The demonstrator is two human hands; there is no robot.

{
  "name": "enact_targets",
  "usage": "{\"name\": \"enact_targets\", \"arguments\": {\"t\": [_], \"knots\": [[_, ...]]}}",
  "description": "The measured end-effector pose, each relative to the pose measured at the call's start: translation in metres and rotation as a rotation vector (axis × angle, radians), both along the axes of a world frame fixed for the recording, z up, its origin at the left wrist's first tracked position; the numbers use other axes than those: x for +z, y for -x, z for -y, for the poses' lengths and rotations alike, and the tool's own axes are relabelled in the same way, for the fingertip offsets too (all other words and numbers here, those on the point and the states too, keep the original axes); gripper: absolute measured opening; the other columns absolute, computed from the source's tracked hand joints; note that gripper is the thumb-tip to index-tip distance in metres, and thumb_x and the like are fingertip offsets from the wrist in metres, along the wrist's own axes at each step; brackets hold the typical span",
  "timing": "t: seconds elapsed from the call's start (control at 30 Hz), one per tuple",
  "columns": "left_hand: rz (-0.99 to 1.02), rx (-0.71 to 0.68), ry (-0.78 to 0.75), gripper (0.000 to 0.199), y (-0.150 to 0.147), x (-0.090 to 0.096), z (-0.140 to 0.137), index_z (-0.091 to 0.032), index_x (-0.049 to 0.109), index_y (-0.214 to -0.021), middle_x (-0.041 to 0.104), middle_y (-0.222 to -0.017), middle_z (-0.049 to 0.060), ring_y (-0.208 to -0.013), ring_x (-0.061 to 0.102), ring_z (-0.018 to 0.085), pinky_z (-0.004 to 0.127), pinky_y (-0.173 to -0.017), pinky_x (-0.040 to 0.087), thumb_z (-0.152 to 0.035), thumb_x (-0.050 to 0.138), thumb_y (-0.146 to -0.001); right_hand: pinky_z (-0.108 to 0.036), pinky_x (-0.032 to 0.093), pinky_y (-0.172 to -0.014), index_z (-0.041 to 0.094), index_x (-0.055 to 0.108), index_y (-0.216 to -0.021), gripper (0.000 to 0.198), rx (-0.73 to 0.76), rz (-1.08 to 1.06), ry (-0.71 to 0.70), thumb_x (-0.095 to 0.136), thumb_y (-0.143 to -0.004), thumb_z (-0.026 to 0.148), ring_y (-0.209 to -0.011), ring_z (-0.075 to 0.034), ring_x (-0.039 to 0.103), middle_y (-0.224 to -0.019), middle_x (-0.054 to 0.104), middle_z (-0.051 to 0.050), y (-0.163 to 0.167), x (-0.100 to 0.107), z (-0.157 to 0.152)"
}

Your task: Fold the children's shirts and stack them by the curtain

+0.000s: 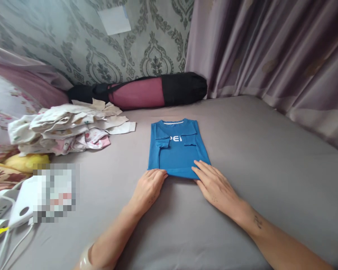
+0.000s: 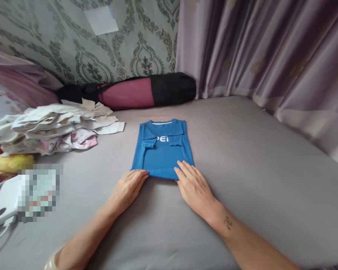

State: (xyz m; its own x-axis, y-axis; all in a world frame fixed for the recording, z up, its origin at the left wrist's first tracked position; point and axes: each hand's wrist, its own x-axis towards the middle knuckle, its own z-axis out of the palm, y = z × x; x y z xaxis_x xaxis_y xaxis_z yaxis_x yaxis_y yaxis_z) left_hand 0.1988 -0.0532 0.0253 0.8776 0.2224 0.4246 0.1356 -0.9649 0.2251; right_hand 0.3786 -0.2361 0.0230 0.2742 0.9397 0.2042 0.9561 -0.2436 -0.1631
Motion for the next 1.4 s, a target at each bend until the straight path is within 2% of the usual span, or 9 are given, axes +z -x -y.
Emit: {"name": "enact_targets", "arguments": {"t": [0.2, 0.4, 0.53, 0.7, 0.8, 0.93, 1.13, 1.3, 1.4], "knots": [[-0.061, -0.048, -0.001, 0.024, 0.003, -0.004, -0.005, -0.020, 0.057, -0.115, 0.070, -0.105, 0.009, -0.098, 0.066, 0.021, 0.036, -0.086, 0.054, -0.034, 0.047, -0.097, -0.042, 0.044, -0.110, 0.017, 0.057, -0.136, 0.055, -0.015, -0.035, -0.068, 0.032, -0.088, 0.003, -0.134, -0.023, 0.047, -0.143, 0.052, -0.012, -0.016, -0.005, 0.003], [-0.107, -0.029, -0.079, 0.039, 0.012, -0.010, -0.017, -0.019, 0.057, -0.122, 0.066, -0.122, 0.010, -0.112, 0.062, 0.023, 0.038, -0.093, 0.052, -0.009, 0.041, -0.088, -0.042, 0.048, -0.107, 0.021, 0.054, -0.139, 0.058, -0.049, -0.058, -0.056, 0.031, -0.089, 0.003, -0.127, -0.022, 0.054, -0.137, 0.058, -0.009, -0.026, -0.007, 0.006], [-0.106, 0.066, -0.081, 0.038, 0.016, -0.010, -0.025, -0.019, 0.059, -0.120, 0.067, -0.121, 0.011, -0.108, 0.064, 0.024, 0.039, -0.089, 0.054, -0.011, 0.041, -0.089, -0.041, 0.050, -0.105, 0.020, 0.056, -0.136, 0.058, -0.062, -0.050, -0.052, 0.030, -0.088, 0.001, -0.125, -0.021, 0.057, -0.136, 0.060, -0.008, -0.031, -0.006, 0.008], [-0.109, 0.147, 0.006, 0.038, 0.019, -0.009, -0.028, -0.018, 0.059, -0.122, 0.072, -0.110, 0.009, -0.096, 0.069, 0.022, 0.033, -0.079, 0.056, -0.012, 0.037, -0.091, -0.040, 0.050, -0.104, 0.016, 0.058, -0.133, 0.058, -0.019, -0.026, -0.044, 0.029, -0.086, -0.002, -0.123, -0.021, 0.058, -0.135, 0.060, -0.009, -0.039, -0.006, 0.010], [-0.110, 0.111, 0.024, 0.041, 0.021, -0.005, -0.030, -0.022, 0.061, -0.121, 0.073, -0.105, 0.007, -0.092, 0.070, 0.020, 0.031, -0.080, 0.056, -0.010, 0.036, -0.090, -0.041, 0.049, -0.105, 0.018, 0.058, -0.133, 0.058, 0.033, -0.002, -0.027, 0.031, -0.086, -0.003, -0.123, -0.020, 0.058, -0.135, 0.061, -0.008, -0.046, -0.008, 0.013], [-0.110, -0.031, 0.023, 0.041, 0.025, 0.007, -0.036, -0.024, 0.061, -0.122, 0.073, -0.110, 0.006, -0.098, 0.069, 0.019, 0.032, -0.086, 0.055, -0.010, 0.037, -0.092, -0.043, 0.043, -0.111, 0.024, 0.055, -0.137, 0.068, 0.099, 0.021, -0.011, 0.032, -0.080, -0.006, -0.126, -0.017, 0.055, -0.137, 0.060, -0.004, -0.053, -0.007, 0.020], [-0.178, -0.134, 0.054, 0.037, 0.041, 0.026, -0.032, -0.023, 0.062, -0.122, 0.074, -0.106, 0.005, -0.097, 0.070, 0.018, 0.031, -0.091, 0.054, -0.017, 0.034, -0.097, -0.038, 0.043, -0.110, 0.027, 0.055, -0.135, 0.071, 0.179, 0.010, 0.039, 0.033, -0.077, -0.008, -0.126, -0.016, 0.054, -0.135, 0.061, -0.001, -0.044, 0.020, 0.039], [-0.292, -0.130, 0.200, 0.035, 0.052, 0.039, -0.023, -0.025, 0.062, -0.120, 0.073, -0.105, 0.005, -0.100, 0.067, 0.018, 0.026, -0.084, 0.052, -0.023, 0.035, -0.099, -0.031, 0.051, -0.090, 0.027, 0.057, -0.129, 0.054, 0.194, -0.162, 0.180, 0.037, -0.086, 0.001, -0.107, -0.018, 0.065, -0.119, 0.069, -0.005, -0.033, 0.053, 0.050], [-0.289, -0.024, 0.321, 0.030, 0.046, 0.040, -0.027, -0.025, 0.062, -0.117, 0.073, -0.095, 0.003, -0.083, 0.067, 0.016, 0.025, -0.074, 0.050, -0.032, 0.038, -0.098, -0.028, 0.050, -0.078, 0.028, 0.060, -0.118, 0.036, 0.111, -0.267, 0.230, 0.041, -0.091, 0.013, -0.092, -0.019, 0.067, -0.102, 0.072, -0.003, -0.039, 0.064, 0.039]]}}
